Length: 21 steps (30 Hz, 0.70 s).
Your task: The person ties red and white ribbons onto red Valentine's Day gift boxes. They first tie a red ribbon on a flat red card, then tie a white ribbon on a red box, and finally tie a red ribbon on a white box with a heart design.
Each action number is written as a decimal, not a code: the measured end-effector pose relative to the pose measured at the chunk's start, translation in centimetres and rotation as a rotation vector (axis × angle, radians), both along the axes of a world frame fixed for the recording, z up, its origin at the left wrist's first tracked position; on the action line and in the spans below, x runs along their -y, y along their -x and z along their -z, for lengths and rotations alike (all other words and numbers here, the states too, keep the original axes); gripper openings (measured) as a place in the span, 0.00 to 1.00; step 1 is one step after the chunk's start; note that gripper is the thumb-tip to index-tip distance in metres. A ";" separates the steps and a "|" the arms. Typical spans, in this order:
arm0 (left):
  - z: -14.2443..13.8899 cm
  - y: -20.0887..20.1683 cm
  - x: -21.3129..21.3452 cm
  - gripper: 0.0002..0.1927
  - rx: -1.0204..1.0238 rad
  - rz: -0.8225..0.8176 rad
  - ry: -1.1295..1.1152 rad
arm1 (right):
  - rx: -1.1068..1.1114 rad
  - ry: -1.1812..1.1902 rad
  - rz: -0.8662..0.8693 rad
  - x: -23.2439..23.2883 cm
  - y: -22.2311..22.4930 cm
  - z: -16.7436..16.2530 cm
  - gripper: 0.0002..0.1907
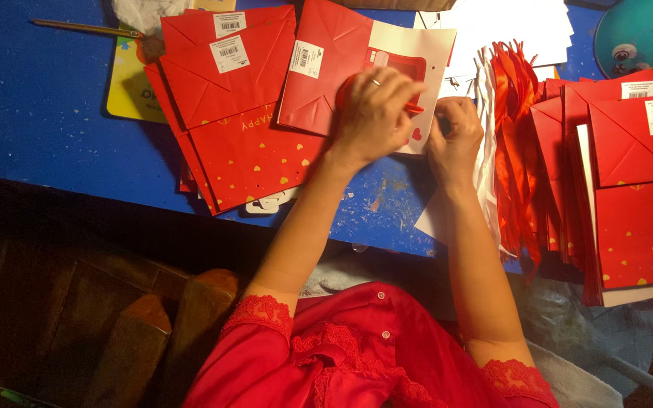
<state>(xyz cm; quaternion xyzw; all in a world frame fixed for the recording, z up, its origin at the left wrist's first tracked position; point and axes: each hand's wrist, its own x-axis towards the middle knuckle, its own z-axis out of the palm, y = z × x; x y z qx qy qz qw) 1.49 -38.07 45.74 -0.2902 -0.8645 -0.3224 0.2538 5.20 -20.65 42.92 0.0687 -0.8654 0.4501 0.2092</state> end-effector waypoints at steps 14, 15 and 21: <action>2.2 -0.1 -0.8 0.06 0.376 0.126 -0.321 | 0.038 0.110 0.092 0.0 -0.5 -0.3 0.03; 2.2 -0.1 -0.9 0.06 0.388 0.132 -0.332 | 0.041 0.198 0.099 0.1 -0.6 -0.3 0.04; 2.3 -0.1 -0.9 0.08 0.406 0.076 -0.313 | 0.154 0.473 0.010 0.3 -0.5 -0.5 0.07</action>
